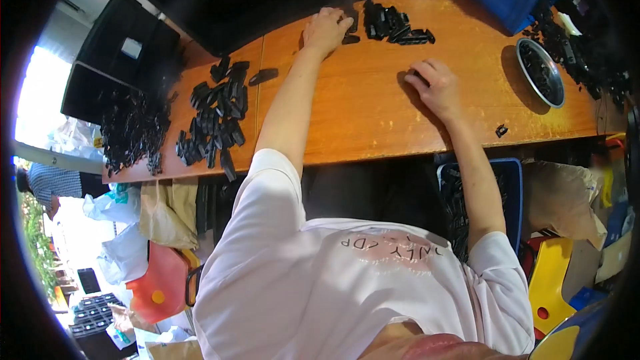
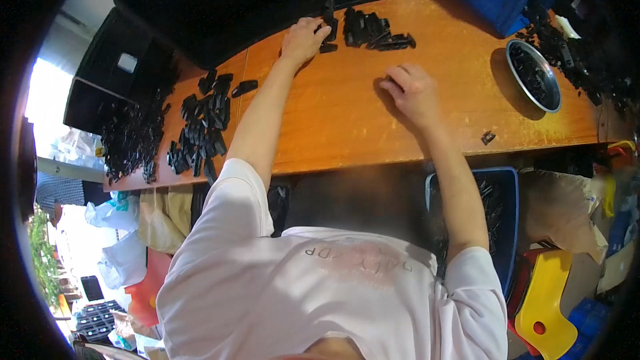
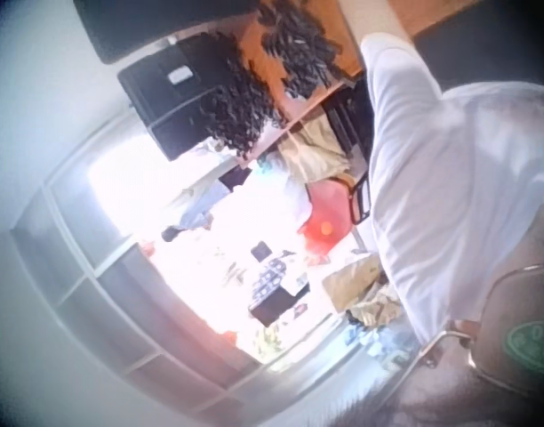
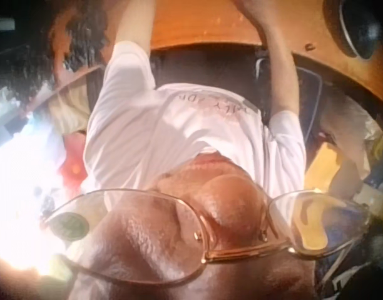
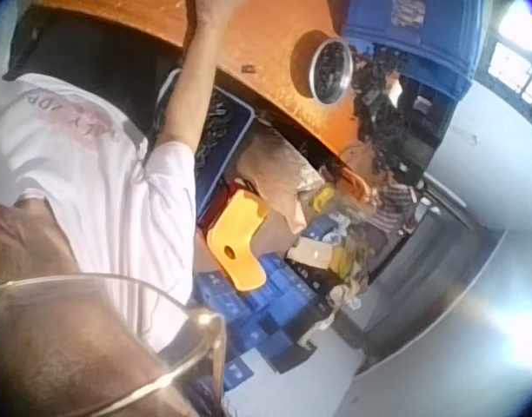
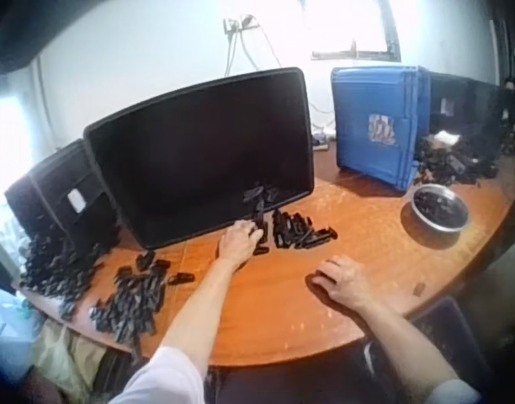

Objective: Sorting and arranging small black plastic components on a wooden table.

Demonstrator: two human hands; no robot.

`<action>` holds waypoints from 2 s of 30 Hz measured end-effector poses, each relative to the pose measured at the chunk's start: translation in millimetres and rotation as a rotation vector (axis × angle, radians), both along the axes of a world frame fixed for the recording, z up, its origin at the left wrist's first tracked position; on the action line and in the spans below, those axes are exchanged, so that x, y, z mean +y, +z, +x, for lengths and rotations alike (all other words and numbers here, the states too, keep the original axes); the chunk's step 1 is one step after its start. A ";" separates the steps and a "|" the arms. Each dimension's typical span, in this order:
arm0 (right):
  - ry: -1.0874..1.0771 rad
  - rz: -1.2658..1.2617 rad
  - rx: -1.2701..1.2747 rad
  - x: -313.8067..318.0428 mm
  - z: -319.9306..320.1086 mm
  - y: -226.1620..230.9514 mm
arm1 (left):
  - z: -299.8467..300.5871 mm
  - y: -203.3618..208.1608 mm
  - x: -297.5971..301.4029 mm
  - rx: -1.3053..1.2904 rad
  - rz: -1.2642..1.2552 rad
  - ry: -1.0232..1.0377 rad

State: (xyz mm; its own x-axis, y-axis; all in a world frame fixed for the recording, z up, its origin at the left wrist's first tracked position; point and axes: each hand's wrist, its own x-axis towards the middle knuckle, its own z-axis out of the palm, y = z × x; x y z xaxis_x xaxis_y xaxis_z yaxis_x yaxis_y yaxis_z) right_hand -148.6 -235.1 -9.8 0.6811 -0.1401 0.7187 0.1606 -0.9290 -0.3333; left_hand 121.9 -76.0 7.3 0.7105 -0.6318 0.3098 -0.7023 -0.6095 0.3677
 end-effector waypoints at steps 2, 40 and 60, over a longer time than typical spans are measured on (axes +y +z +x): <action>0.035 0.086 0.029 -0.4 1.3 0.2 | -13.0 -6.7 27.1 -0.021 -0.016 0.046; 0.197 0.225 0.237 51.4 -34.5 14.9 | -213.8 4.5 154.0 0.038 -0.445 -0.184; 0.561 -0.031 0.222 104.2 18.5 23.0 | -198.8 0.4 147.6 0.462 -0.568 -0.152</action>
State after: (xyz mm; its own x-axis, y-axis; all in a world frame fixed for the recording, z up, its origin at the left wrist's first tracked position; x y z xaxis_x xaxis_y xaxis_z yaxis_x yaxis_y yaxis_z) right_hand -130.1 -131.0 13.2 0.7789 0.3030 0.5491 0.5590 -0.7323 -0.3888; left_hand -76.9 71.6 7.7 0.7648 -0.5654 0.3089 -0.4614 -0.1460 0.8751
